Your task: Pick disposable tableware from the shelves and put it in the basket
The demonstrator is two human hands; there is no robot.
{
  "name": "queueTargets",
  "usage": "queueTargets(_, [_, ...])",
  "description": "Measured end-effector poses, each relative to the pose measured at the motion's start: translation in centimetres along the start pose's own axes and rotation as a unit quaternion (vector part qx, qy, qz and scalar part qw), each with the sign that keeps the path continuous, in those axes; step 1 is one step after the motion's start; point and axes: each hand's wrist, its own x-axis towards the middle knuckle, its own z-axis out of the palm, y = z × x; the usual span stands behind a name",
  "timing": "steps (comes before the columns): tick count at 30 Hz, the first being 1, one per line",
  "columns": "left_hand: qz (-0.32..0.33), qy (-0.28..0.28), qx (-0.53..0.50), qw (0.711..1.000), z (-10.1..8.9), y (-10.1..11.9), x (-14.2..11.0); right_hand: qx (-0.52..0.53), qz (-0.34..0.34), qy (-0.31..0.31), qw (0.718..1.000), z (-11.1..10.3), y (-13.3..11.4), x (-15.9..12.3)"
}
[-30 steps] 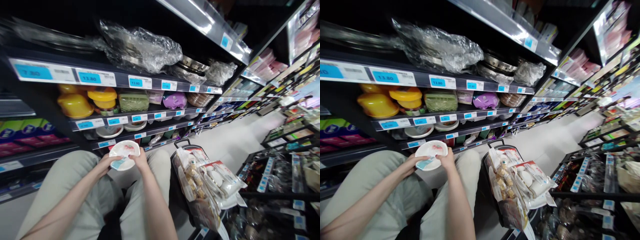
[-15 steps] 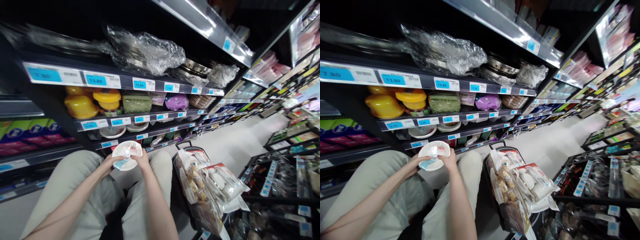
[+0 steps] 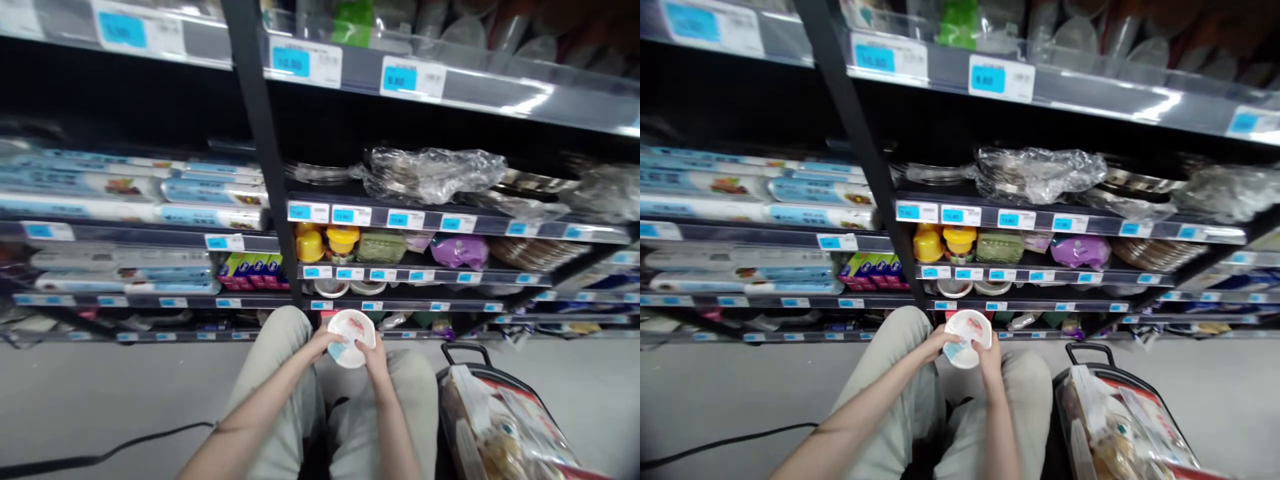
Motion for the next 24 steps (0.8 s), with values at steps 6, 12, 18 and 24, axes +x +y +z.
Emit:
queueTargets(6, [-0.002, -0.004, 0.017, 1.0, 0.0, -0.2, 0.3, 0.021, 0.024, 0.008, 0.999, -0.1, 0.7, -0.1])
queueTargets(12, [-0.001, -0.015, 0.026, 1.0, -0.2, 0.0, 0.4, 0.04, 0.043, -0.004, 0.998, -0.1, 1.7, 0.2])
queueTargets(18, [0.006, -0.019, 0.034, 0.999, -0.4, 0.1, 0.7, 0.057, 0.05, -0.022, 0.997, 0.1, 1.0, 0.1])
queueTargets(24, [0.008, -0.02, 0.047, 0.999, -0.6, -0.8, 1.5, 0.059, 0.072, -0.019, 0.996, 0.1, 0.4, -0.3])
